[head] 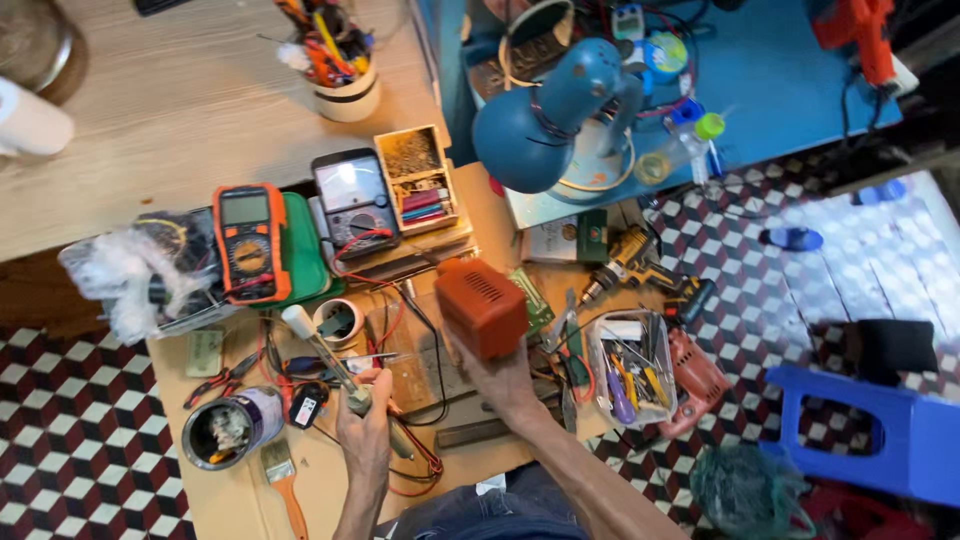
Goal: The person uses a heat gun and a soldering iron to work on a green circuit board. They repeatedly heat specific areas, inspect the board, and use a metal tool to adjust components. The person also handles a soldering iron and a desoldering pump during the process.
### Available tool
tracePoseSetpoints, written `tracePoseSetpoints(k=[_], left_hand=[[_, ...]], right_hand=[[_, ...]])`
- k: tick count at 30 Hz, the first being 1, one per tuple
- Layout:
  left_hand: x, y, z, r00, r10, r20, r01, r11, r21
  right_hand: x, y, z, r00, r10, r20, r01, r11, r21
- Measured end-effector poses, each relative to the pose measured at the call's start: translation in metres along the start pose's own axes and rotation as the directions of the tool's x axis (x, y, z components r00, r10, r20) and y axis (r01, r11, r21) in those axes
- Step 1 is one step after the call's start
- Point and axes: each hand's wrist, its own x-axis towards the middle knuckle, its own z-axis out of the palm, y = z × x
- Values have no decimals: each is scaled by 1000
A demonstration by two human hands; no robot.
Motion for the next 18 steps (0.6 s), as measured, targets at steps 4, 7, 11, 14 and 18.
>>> tracePoseSetpoints(k=[4,7,11,14,18], left_hand=[[13,-8,5,999,11,44,-6,995,-104],[13,-28,7,989,93,115,-63,968,-242],[9,-66,14,920,381,92,-377,924,-59],[2,-75,19,865,493,89,-483,869,-109],[-18,-47,40,974,202,97,-177,960,-218]], right_hand=[[4,-40,-18,994,-109,-1,106,968,229],[24,-77,-28,961,-276,30,257,925,281],[30,-125,-24,859,50,510,-504,-97,858],[31,-140,-20,964,-242,107,137,801,583],[43,-126,-23,983,-141,122,106,962,252]])
